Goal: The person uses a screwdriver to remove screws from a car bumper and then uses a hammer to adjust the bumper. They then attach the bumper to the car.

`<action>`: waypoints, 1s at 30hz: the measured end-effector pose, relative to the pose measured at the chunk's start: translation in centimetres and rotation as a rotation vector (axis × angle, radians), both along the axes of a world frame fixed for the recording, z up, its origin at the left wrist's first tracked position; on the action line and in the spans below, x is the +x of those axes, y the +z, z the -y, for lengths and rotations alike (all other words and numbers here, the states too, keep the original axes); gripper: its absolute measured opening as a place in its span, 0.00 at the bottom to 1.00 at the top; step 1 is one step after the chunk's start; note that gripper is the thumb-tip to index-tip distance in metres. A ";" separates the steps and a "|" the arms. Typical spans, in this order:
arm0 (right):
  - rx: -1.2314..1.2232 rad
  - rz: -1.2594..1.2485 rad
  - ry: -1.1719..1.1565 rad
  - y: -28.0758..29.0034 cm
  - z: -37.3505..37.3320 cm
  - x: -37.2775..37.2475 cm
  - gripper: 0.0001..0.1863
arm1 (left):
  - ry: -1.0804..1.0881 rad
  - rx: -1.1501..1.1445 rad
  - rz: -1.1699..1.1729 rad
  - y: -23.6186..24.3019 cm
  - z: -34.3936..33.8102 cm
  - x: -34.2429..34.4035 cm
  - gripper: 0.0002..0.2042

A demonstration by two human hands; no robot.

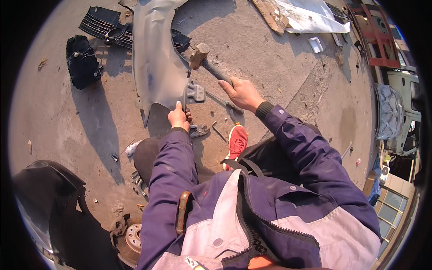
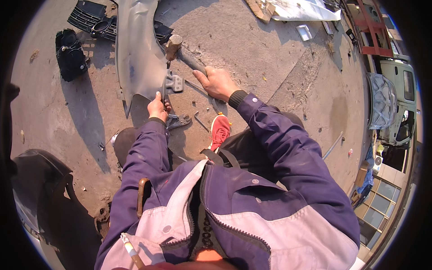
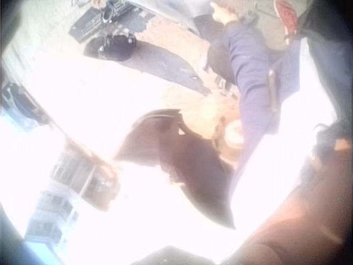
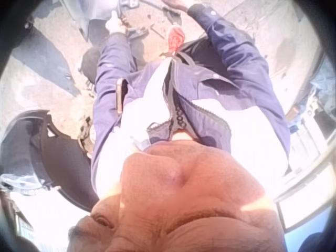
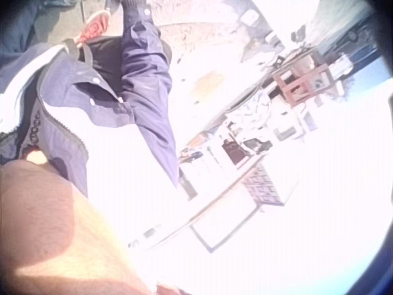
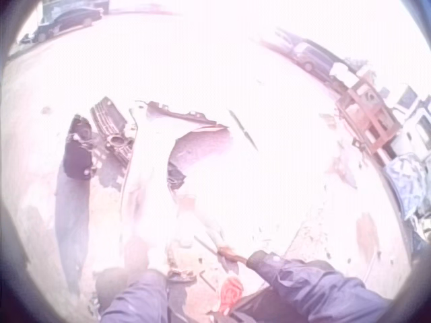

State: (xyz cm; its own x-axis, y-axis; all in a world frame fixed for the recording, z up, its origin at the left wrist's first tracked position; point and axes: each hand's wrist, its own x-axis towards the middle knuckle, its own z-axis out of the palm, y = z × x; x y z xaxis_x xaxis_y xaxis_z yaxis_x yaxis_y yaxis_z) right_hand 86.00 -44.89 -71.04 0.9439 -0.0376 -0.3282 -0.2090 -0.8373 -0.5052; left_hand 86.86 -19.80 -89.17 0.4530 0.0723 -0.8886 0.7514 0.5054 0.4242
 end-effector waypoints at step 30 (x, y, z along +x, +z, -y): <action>0.068 -0.169 -0.462 -11.4 -2.4 -10.8 0.35 | -1.476 1.159 0.320 -2.0 4.1 -2.4 0.23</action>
State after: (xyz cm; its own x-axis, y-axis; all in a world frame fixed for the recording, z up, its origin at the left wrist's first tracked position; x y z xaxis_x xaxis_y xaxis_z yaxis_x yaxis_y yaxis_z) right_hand 75.24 -42.53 -82.44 0.7668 -0.4127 -0.4917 -0.6344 -0.6041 -0.4823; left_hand 84.45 -23.86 -91.15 0.8155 -0.0570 -0.5760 0.0924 -0.9696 0.2267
